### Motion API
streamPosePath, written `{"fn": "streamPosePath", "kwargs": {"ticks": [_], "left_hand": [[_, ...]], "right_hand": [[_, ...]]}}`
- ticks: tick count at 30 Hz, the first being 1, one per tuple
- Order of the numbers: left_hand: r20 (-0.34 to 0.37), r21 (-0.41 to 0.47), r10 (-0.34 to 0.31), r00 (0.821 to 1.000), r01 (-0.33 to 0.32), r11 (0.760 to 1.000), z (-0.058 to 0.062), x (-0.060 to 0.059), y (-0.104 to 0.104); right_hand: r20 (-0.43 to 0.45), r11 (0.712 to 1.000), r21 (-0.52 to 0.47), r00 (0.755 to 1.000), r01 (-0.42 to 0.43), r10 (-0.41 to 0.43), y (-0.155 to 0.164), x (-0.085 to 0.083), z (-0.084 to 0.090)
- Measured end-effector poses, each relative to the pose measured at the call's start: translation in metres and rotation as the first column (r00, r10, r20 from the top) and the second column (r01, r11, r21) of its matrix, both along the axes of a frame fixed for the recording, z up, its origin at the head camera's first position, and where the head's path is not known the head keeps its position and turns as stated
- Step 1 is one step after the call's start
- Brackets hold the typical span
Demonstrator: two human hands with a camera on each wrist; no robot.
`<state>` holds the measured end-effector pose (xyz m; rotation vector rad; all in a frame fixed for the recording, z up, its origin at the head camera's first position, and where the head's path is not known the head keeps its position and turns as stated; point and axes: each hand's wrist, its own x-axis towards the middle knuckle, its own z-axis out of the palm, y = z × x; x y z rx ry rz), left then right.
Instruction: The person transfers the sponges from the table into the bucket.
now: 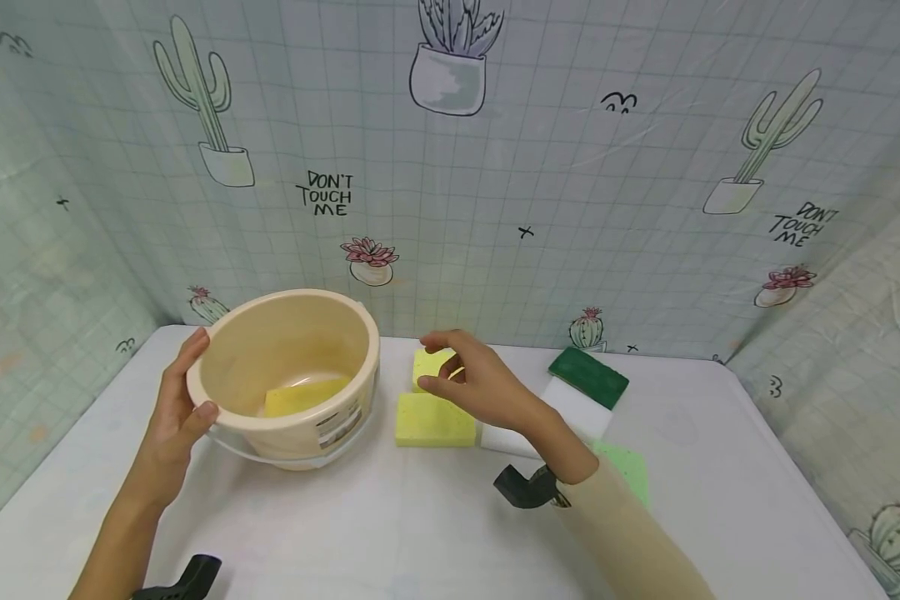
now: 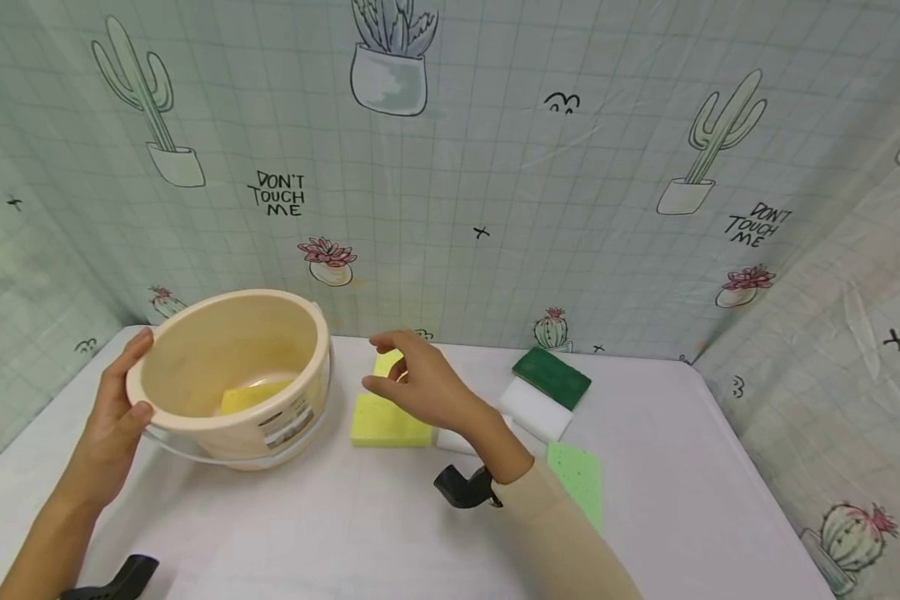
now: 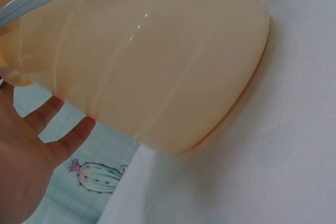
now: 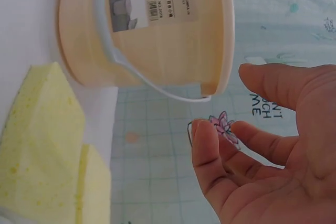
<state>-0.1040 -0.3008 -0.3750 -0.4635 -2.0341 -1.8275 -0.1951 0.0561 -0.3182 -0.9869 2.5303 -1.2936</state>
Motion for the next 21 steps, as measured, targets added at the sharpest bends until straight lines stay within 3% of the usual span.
{"fn": "streamPosePath", "kwargs": {"ticks": [8,15,21], "left_hand": [[-0.016,0.02,-0.019,1.0,0.019,1.0,-0.001,-0.001,0.0],[-0.001,0.018,-0.01,1.0,0.01,1.0,0.0,-0.001,0.0],[-0.004,0.017,-0.014,1.0,0.014,1.0,0.001,0.0,0.0]], "right_hand": [[0.051,1.0,-0.001,0.998,0.022,-0.022,0.013,0.003,-0.022],[0.048,0.999,-0.03,0.998,-0.028,0.029,0.024,0.003,-0.049],[0.033,0.999,-0.041,0.999,0.002,0.0,0.037,0.001,-0.069]]}}
